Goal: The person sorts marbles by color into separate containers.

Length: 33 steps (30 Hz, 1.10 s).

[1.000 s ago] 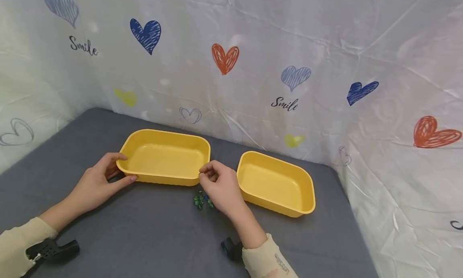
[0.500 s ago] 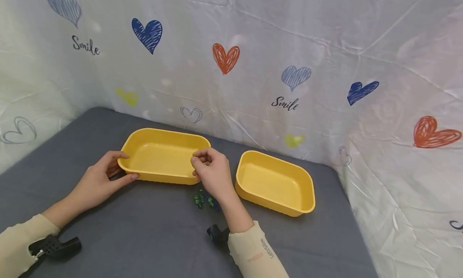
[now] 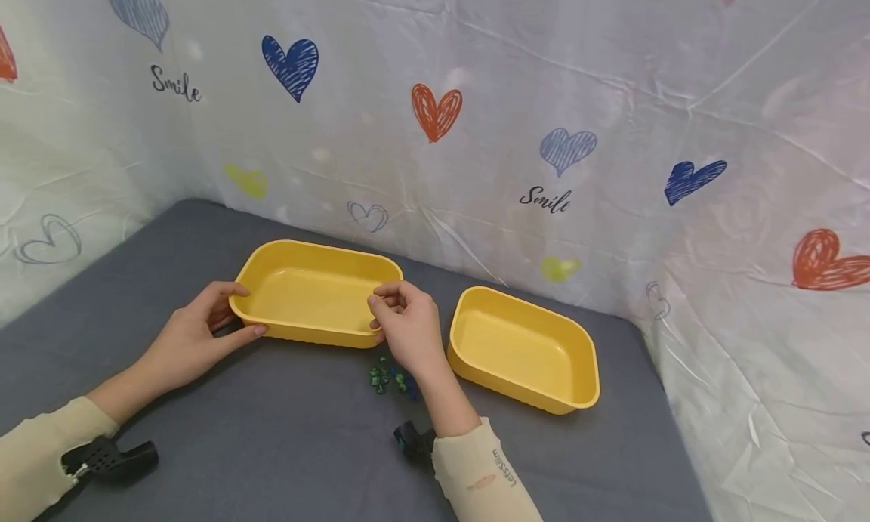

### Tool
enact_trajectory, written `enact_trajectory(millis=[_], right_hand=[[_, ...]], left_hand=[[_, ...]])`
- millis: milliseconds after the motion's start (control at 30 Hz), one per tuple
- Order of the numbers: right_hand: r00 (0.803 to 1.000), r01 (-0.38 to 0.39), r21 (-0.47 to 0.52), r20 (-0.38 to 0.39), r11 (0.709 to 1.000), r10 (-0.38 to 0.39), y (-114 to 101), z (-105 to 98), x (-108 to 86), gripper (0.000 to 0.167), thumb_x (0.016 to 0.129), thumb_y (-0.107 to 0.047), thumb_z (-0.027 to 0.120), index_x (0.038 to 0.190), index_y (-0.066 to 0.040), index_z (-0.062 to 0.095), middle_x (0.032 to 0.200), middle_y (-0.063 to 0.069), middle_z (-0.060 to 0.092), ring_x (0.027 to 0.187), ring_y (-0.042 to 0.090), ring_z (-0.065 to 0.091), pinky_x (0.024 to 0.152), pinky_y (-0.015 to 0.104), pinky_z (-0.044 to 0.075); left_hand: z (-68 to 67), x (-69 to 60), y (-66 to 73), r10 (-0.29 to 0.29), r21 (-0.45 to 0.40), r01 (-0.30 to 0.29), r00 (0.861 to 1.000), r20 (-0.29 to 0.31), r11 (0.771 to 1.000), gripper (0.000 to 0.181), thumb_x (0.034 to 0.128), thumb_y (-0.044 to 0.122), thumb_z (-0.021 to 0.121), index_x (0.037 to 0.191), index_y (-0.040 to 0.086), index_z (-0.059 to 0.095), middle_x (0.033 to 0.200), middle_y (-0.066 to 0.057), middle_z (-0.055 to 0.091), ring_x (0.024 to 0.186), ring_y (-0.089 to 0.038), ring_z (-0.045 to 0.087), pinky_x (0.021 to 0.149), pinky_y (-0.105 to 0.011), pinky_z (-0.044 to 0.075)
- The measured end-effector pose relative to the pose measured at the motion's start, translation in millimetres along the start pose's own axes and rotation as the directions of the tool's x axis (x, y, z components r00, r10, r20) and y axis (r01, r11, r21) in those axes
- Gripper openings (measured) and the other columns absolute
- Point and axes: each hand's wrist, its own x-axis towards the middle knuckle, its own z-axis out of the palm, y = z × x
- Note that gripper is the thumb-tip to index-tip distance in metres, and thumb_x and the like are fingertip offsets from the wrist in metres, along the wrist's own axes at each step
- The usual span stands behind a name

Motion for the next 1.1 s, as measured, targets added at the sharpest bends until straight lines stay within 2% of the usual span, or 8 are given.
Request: enact_trajectory(millis=[233, 500, 733, 967, 1100], right_hand=[[1.0, -0.019, 0.008, 0.003, 1.0, 0.019, 1.3, 0.4, -1.3, 0.025, 0.105, -0.015, 0.075, 0.122, 0.003, 0.074, 0.099, 0.022, 0.075, 0.072, 0.025, 0.073, 0.065, 0.051, 0.065], [1.0, -0.005, 0.0, -0.002, 1.0, 0.005, 1.0, -0.2, -2.2, 0.024, 0.105, -0.012, 0.074, 0.122, 0.005, 0.073, 0.097, 0.02, 0.073, 0.071, 0.025, 0.072, 0.066, 0.051, 0.065], [1.0, 0.008, 0.025, 0.026, 1.0, -0.008, 0.5, 0.6, -3.6, 0.023, 0.105, -0.011, 0.075, 0.12, 0.006, 0.072, 0.098, 0.024, 0.071, 0.069, 0.026, 0.069, 0.065, 0.041, 0.064], [0.999, 0.025, 0.017, 0.031, 1.0, -0.025, 0.3, 0.0, -4.1, 0.022, 0.105, -0.01, 0.074, 0.119, 0.006, 0.073, 0.095, 0.019, 0.071, 0.067, 0.025, 0.068, 0.064, 0.038, 0.063], [0.999, 0.031, 0.016, 0.038, 0.999, -0.031, -1.2, -0.4, -5.4, 0.021, 0.105, -0.009, 0.074, 0.119, 0.006, 0.073, 0.096, 0.023, 0.07, 0.068, 0.024, 0.067, 0.064, 0.037, 0.062]], left_hand=[[1.1, -0.6, 0.6, -0.005, -0.007, 0.005, 1.0, 0.001, 1.0, 0.065, 0.0977, 0.034, 0.088, 0.145, 0.008, 0.051, 0.15, -0.028, 0.062, 0.129, -0.046, 0.068, 0.099, -0.061, 0.056], [1.5, 1.4, 1.4, 0.016, -0.022, -0.016, 1.0, 0.001, 1.0, 0.064, 0.0987, 0.033, 0.087, 0.145, 0.007, 0.051, 0.149, -0.028, 0.063, 0.129, -0.046, 0.068, 0.099, -0.061, 0.057], [2.8, -0.1, -2.6, 0.027, -0.01, -0.027, 1.0, -0.012, 1.0, 0.063, 0.0987, 0.032, 0.087, 0.144, 0.007, 0.051, 0.147, -0.028, 0.064, 0.128, -0.047, 0.068, 0.098, -0.062, 0.057], [1.7, 0.5, -0.9, 0.03, -0.015, -0.03, 1.0, -0.008, 0.999, 0.063, 0.0989, 0.032, 0.086, 0.144, 0.007, 0.051, 0.147, -0.028, 0.064, 0.128, -0.046, 0.068, 0.097, -0.063, 0.056], [2.1, 0.1, 0.1, 0.024, -0.017, -0.024, 1.0, -0.007, 1.0, 0.062, 0.0988, 0.032, 0.087, 0.144, 0.007, 0.051, 0.147, -0.029, 0.064, 0.128, -0.047, 0.068, 0.098, -0.063, 0.056]])
